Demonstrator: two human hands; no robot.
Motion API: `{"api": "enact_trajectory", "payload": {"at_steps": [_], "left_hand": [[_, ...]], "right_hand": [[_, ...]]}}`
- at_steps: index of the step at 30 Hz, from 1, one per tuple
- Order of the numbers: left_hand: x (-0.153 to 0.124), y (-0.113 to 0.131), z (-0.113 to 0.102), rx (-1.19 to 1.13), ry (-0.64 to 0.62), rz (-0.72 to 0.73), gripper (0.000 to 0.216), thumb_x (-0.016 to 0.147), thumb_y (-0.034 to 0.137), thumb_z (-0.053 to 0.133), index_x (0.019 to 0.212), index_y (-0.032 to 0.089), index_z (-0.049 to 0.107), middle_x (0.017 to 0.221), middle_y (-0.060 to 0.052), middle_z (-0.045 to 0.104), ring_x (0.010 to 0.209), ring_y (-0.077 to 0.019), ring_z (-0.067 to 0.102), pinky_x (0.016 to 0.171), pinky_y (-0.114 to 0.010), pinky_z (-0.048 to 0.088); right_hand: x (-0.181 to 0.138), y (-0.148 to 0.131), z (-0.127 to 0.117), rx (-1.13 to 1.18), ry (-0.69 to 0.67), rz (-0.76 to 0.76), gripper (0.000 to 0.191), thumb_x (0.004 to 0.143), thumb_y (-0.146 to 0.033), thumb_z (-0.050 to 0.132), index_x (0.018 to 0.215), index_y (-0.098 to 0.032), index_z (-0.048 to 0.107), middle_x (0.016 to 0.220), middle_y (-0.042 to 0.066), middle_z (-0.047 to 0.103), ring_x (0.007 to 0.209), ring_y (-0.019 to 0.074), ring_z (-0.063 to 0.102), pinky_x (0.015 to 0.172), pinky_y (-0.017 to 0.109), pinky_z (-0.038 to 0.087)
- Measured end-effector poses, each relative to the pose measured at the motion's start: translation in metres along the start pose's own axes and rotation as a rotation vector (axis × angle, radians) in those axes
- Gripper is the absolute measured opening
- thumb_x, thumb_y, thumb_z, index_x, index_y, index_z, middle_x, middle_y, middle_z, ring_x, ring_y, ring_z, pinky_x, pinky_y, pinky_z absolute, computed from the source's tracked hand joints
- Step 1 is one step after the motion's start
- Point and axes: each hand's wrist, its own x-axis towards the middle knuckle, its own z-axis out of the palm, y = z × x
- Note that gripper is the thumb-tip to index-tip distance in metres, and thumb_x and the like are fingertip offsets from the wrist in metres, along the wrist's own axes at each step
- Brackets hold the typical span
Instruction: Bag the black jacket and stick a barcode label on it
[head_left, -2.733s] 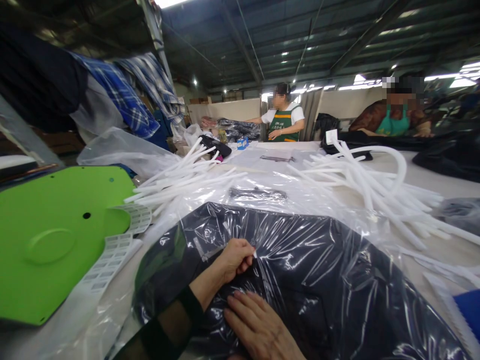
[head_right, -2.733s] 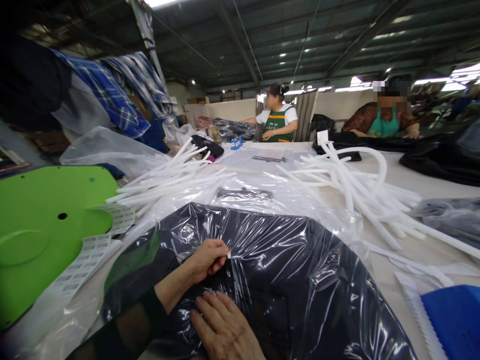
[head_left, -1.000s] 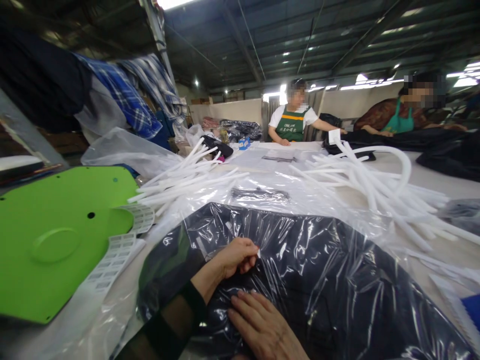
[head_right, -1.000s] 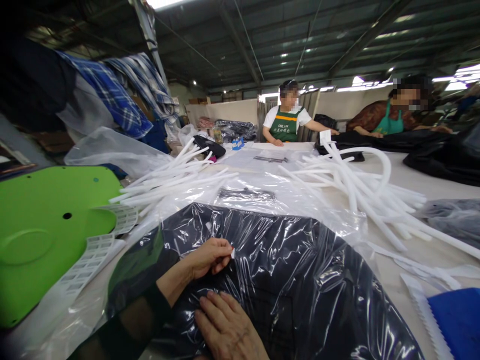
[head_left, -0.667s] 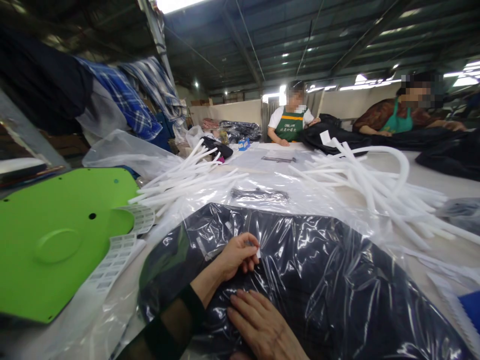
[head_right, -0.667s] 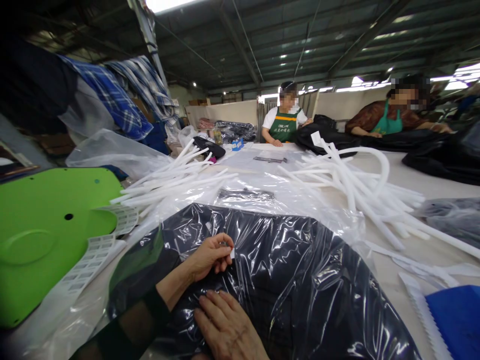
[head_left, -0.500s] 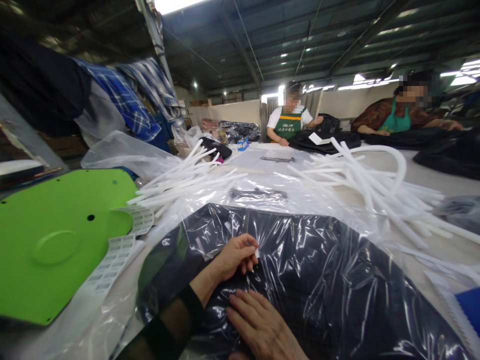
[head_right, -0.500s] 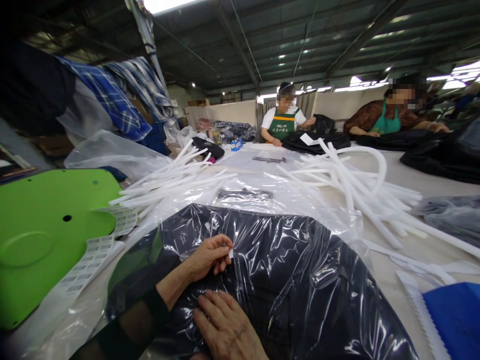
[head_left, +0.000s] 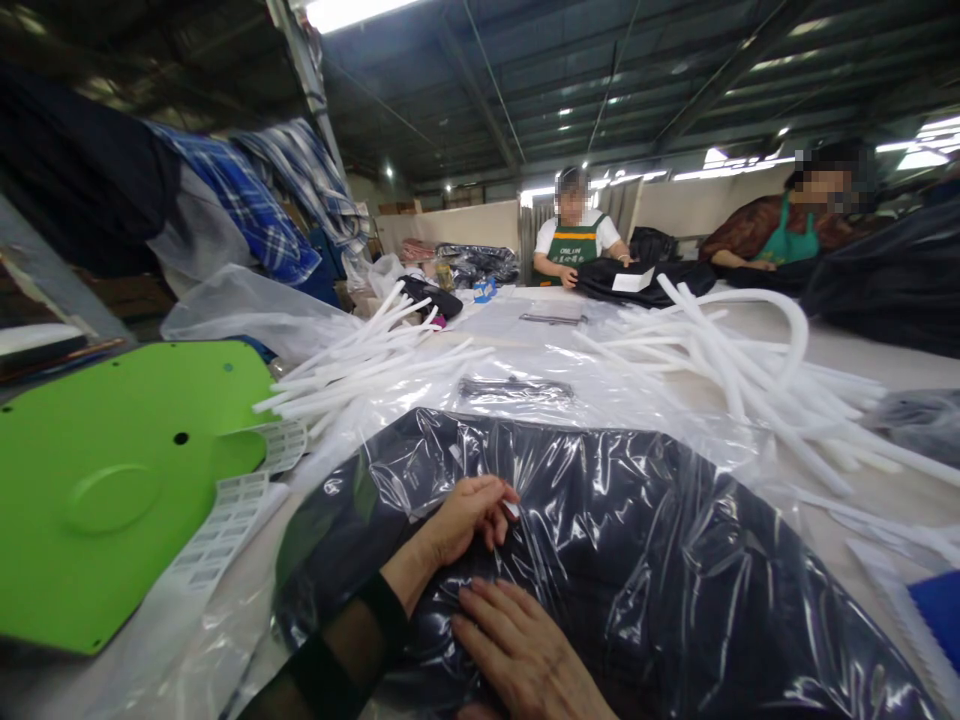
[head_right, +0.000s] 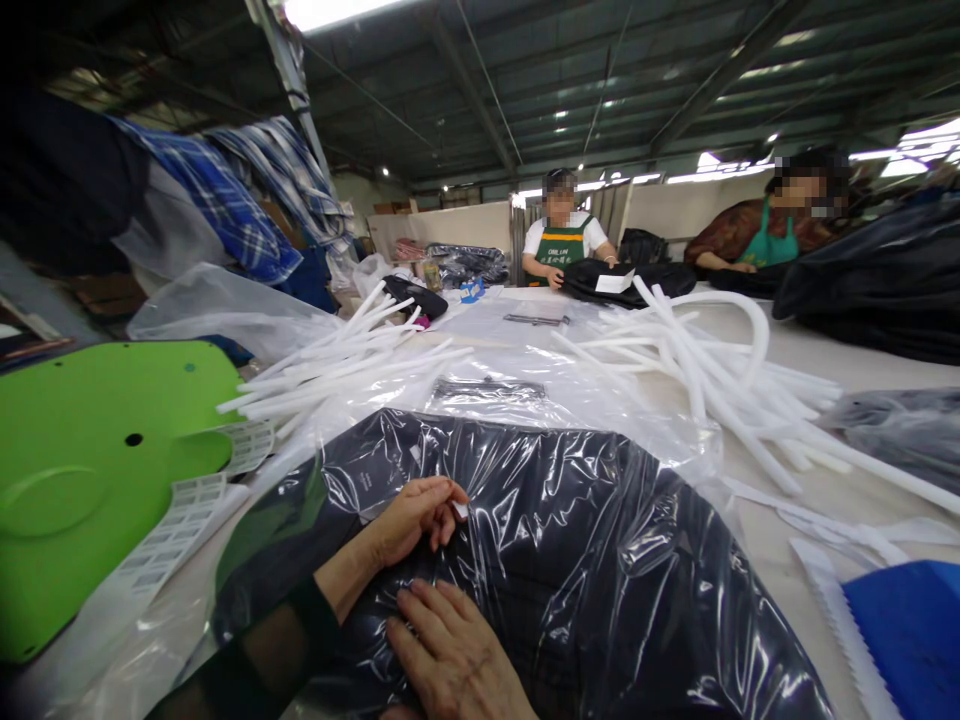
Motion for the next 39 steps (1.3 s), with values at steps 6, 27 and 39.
{"api": "enact_trajectory", "payload": {"at_steps": [6, 27, 39], "left_hand": [[0.004, -0.006, 0.014, 0.071, 0.206, -0.007, 0.019, 0.058, 0.026, 0.067, 0.066, 0.012, 0.056, 0.040, 0.004, 0.050, 0.030, -0.0056, 0.038, 0.030, -0.016, 0.023], [0.004, -0.019, 0.013, -0.057, 0.266, -0.016, 0.021, 0.059, 0.021, 0.069, 0.068, 0.015, 0.051, 0.040, 0.006, 0.050, 0.029, -0.0068, 0.040, 0.030, -0.016, 0.024], [0.003, -0.022, 0.015, -0.131, 0.257, -0.003, 0.011, 0.062, 0.014, 0.061, 0.067, 0.015, 0.051, 0.038, 0.006, 0.050, 0.027, -0.0074, 0.040, 0.027, -0.015, 0.026]], "right_hand": [[0.002, 0.000, -0.003, 0.001, -0.016, 0.000, 0.048, 0.086, -0.049, 0.052, 0.118, -0.014, 0.055, 0.123, 0.007, 0.057, 0.116, 0.0196, 0.051, 0.093, 0.034, 0.048], [0.000, 0.000, -0.044, -0.111, -0.050, 0.022, 0.034, 0.089, -0.028, 0.048, 0.122, -0.019, 0.053, 0.107, 0.006, 0.066, 0.098, 0.0189, 0.062, 0.084, 0.029, 0.053], [0.034, 0.070, 0.011, -0.383, 0.022, 0.677, 0.044, 0.092, -0.024, 0.026, 0.113, -0.004, 0.059, 0.120, 0.019, 0.057, 0.116, 0.0337, 0.049, 0.094, 0.057, 0.039]]}}
